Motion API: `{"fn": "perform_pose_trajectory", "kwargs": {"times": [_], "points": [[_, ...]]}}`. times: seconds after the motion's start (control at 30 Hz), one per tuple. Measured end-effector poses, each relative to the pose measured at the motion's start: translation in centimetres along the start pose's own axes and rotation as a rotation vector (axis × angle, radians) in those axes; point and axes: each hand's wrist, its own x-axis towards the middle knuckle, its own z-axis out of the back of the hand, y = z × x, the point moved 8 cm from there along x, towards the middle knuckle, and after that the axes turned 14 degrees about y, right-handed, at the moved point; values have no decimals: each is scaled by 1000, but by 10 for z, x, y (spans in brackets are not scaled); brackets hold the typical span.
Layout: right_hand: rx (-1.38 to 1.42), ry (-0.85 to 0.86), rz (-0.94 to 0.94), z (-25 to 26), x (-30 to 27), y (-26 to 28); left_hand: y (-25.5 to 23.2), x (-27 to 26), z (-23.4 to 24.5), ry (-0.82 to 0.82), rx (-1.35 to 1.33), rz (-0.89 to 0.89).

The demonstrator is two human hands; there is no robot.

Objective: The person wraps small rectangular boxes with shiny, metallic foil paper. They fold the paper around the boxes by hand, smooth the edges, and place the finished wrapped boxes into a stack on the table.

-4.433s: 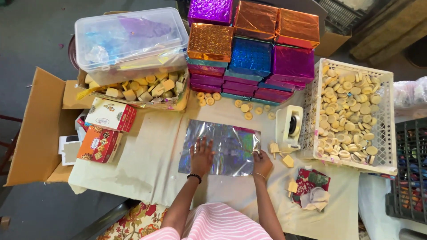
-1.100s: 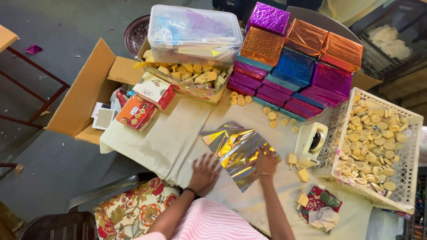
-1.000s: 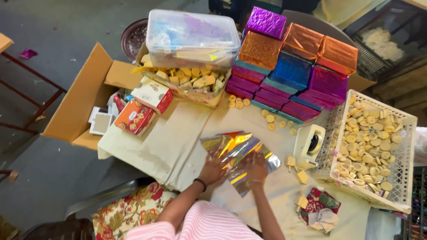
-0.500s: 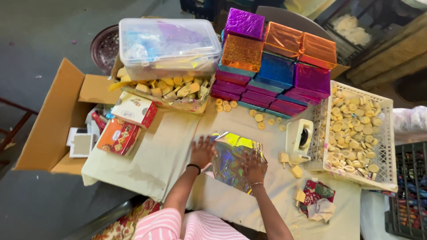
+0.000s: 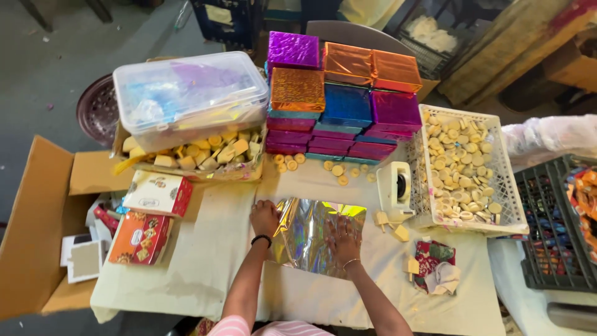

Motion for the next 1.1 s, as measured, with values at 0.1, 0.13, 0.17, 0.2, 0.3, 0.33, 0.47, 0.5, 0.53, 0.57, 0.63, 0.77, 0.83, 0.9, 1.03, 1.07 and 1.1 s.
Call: {"fn": "perform_pose_trajectory", "kwargs": {"times": [0.1, 0.13, 0.17, 0.2, 0.3, 0.33, 0.47, 0.5, 0.53, 0.57, 0.63, 0.77, 0.83, 0.9, 1.03, 1.07, 1.1], "points": [[93, -32, 80, -11, 19, -7, 8, 6, 12, -73, -21, 28], [101, -63, 136, -17, 23, -6, 17, 4, 12, -60, -131, 68], [110, -95, 191, -23, 27, -5, 26, 1, 11, -48, -239, 109], [117, -84, 193, -20, 30, -2, 25, 1, 15, -40, -233, 118], [125, -132, 254, -5, 34, 11, 24, 1, 18, 40, -310, 221], [159, -143, 259, 0, 34, 12, 16, -5, 31, -104, -197, 214], [204, -144, 228, 26, 32, 23, -19, -31, -1, 205, 449, 125], [204, -141, 234, 30, 30, 25, -20, -40, -9, 205, 449, 131], [157, -132, 214, 33, 31, 26, -39, -47, -15, 143, 399, -66], [110, -124, 194, 36, 32, 27, -56, -57, -20, 79, 347, -263], [83, -126, 215, -12, 44, 7, -45, -68, -29, 45, 320, -296], [-51, -123, 191, -24, 42, -13, -21, -68, -23, -30, 276, -271], [-78, -139, 163, -7, 31, -15, -6, -66, -12, -10, 290, -255], [-102, -152, 126, 3, 24, -18, 5, -66, -8, 18, 302, -247], [4, -195, 174, 17, 19, -15, 16, -65, -10, 59, 280, -276], [19, -189, 181, 20, 19, -12, 18, -67, -9, 48, 258, -290], [15, -186, 195, 15, 19, -13, 16, -73, -1, 43, 254, -276]]}}
